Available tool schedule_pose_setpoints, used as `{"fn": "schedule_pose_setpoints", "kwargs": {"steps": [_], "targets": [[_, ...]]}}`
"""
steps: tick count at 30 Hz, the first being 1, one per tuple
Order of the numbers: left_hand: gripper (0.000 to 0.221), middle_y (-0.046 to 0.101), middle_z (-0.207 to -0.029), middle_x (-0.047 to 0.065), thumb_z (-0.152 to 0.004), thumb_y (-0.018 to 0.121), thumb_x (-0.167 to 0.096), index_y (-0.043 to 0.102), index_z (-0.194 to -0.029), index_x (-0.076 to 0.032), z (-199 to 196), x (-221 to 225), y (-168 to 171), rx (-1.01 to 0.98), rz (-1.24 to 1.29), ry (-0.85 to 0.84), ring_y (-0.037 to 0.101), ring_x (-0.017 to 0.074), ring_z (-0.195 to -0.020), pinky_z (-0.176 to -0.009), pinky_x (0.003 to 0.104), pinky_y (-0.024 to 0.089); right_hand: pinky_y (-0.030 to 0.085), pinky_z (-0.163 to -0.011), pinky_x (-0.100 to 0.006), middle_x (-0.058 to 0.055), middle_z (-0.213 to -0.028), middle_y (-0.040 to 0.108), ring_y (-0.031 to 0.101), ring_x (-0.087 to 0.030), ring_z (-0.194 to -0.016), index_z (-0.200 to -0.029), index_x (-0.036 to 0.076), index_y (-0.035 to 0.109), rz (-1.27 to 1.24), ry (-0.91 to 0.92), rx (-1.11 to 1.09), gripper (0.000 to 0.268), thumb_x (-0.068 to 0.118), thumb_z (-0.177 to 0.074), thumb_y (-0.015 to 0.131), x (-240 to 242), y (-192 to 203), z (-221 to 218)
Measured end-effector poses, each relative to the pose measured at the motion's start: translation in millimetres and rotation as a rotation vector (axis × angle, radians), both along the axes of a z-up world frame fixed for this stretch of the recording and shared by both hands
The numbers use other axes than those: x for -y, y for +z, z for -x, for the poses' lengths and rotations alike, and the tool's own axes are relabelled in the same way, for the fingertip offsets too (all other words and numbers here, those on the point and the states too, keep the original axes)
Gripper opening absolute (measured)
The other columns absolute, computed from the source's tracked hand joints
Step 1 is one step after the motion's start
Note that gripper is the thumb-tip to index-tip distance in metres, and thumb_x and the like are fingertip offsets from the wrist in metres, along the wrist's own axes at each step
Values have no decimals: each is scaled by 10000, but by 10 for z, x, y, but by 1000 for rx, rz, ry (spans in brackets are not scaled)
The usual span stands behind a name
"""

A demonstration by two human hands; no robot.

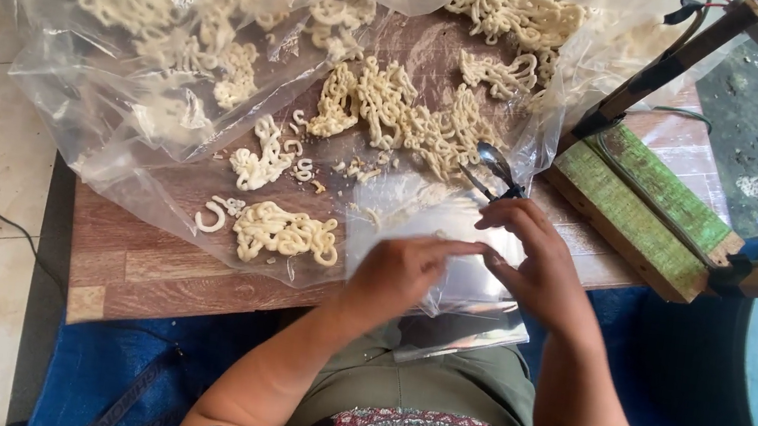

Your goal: Packaging individual crackers into small plastic bags from a large pile on a production floor.

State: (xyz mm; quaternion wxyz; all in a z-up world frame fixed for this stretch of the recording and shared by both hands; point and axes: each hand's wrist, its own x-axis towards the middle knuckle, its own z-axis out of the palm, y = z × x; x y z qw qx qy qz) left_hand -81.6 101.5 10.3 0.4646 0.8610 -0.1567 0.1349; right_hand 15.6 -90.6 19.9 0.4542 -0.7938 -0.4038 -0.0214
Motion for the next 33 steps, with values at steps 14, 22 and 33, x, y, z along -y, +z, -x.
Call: {"fn": "schedule_pose_setpoints", "kwargs": {"steps": [14,22,33], "targets": [[160,788,-962,54,-984,663,-70,760,-1106,-109,129,-699,-44,416,13,641,744,241,-791,-710,340,593,549,-779,-496,-191,-1065,657,688,-413,-923,-1441,48,600,277,-445,140,494,125,-967,716,332,-664,-348],[188,743,-861,111,-1004,617,-89,739,-1148,-98,38,-665,-290,292,-150,691,711,301,-689,-585,384,576,604,-690,-485,-63,-1072,618,726,-360,-858,-1458,228,527,489,-248,191,512,303,-972,669,-527,-584,-328],[196,684,-685,103,-999,609,-93,761,-1117,-127,141,-879,-281,162,7,756,667,279,-589,-573,373,552,578,-644,-568,-173,-1106,547,696,-511,-797,-1406,93,547,486,-474,233,481,268,-984,698,-499,-952,-897]]}}
